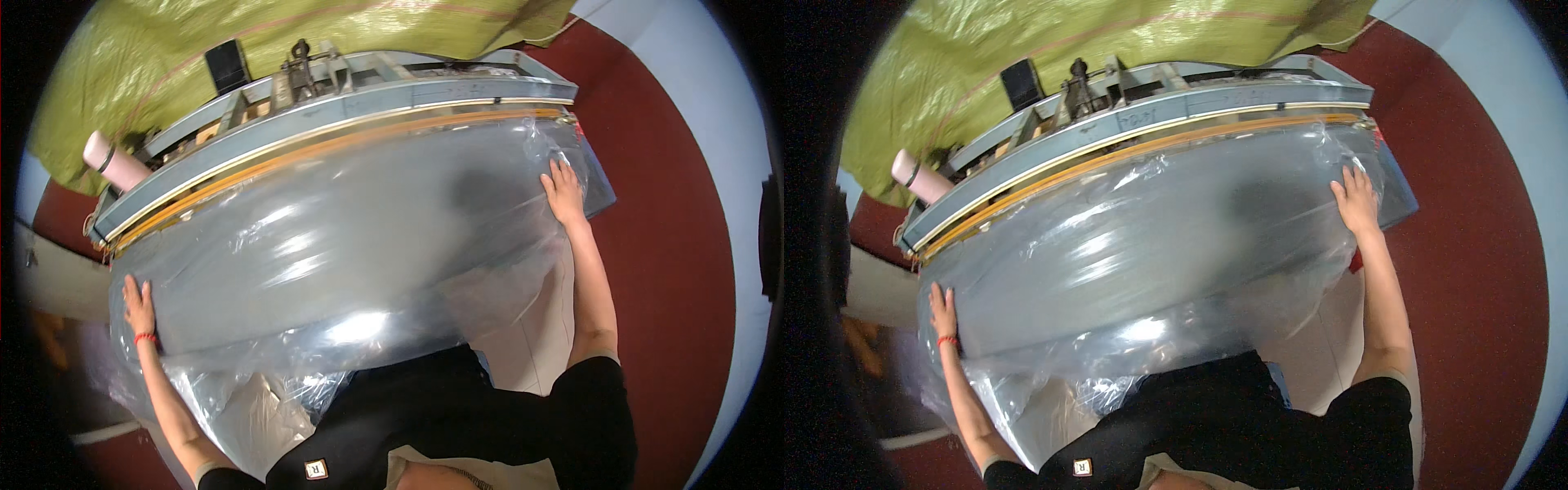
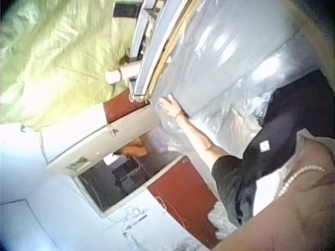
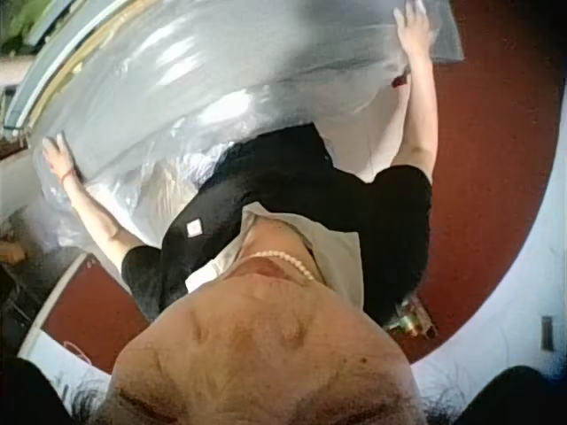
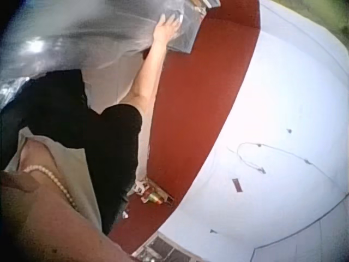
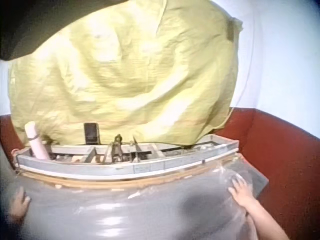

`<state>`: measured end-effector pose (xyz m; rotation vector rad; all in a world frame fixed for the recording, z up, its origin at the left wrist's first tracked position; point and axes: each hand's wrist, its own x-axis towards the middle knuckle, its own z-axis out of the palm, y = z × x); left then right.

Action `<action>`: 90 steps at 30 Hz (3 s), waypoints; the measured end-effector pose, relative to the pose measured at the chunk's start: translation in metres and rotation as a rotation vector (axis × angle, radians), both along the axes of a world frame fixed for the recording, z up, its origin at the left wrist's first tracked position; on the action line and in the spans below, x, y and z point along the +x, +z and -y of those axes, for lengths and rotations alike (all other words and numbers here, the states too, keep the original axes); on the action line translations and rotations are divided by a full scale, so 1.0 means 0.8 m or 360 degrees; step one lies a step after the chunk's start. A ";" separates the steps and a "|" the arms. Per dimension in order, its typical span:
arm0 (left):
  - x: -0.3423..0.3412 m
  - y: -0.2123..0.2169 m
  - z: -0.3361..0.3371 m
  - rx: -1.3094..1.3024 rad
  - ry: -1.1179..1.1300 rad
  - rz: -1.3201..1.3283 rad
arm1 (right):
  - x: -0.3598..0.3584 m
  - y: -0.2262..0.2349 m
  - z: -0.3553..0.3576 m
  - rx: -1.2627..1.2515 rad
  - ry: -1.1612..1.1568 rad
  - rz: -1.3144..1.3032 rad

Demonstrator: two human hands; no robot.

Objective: The recorder is using a heat-sealing machine to seal edges of large plastic sheets, likely for product packaging.

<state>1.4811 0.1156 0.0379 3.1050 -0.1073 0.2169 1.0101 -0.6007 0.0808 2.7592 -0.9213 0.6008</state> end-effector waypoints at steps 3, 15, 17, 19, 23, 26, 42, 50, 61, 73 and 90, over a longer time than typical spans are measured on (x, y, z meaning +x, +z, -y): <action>0.021 -0.012 -0.068 0.0086 -0.0182 0.0056 | -0.036 -0.017 0.008 0.0133 -0.0228 -0.0035; 0.081 -0.005 -0.141 -0.0137 -0.0582 0.0123 | 0.025 -0.002 -0.025 0.0172 -0.0049 0.0009; 0.098 -0.014 -0.171 -0.0381 -0.0556 0.0045 | 0.034 -0.015 0.005 0.0228 -0.0259 -0.0152; 0.099 -0.020 -0.199 -0.0823 -0.0361 -0.0036 | 0.043 -0.008 0.017 0.0426 -0.0502 -0.0229; 0.091 -0.021 -0.215 -0.0847 0.0251 -0.0011 | 0.057 0.005 0.027 0.0563 -0.0501 -0.0415; 0.024 0.004 -0.297 -0.0879 -0.0042 0.0862 | 0.102 0.020 0.007 0.0317 -0.0246 -0.0264; -0.634 -0.172 -0.345 -0.0566 0.1979 0.1003 | 0.177 0.028 -0.088 -0.0069 0.0828 0.0515; -0.764 -0.194 -0.401 -0.0033 0.2384 0.0869 | 0.193 0.042 -0.118 0.0088 0.0929 0.0522; -0.689 -0.087 -0.471 -0.1317 0.1739 0.1683 | 0.215 0.065 -0.183 0.0525 0.1248 0.0616; -0.358 0.291 0.101 -0.1009 -0.1476 0.0140 | 0.230 0.125 -0.591 0.3151 0.2592 0.0116; -0.149 0.222 0.124 -0.2327 -0.0617 -0.0014 | -0.073 0.117 -0.032 0.1099 0.0363 0.1242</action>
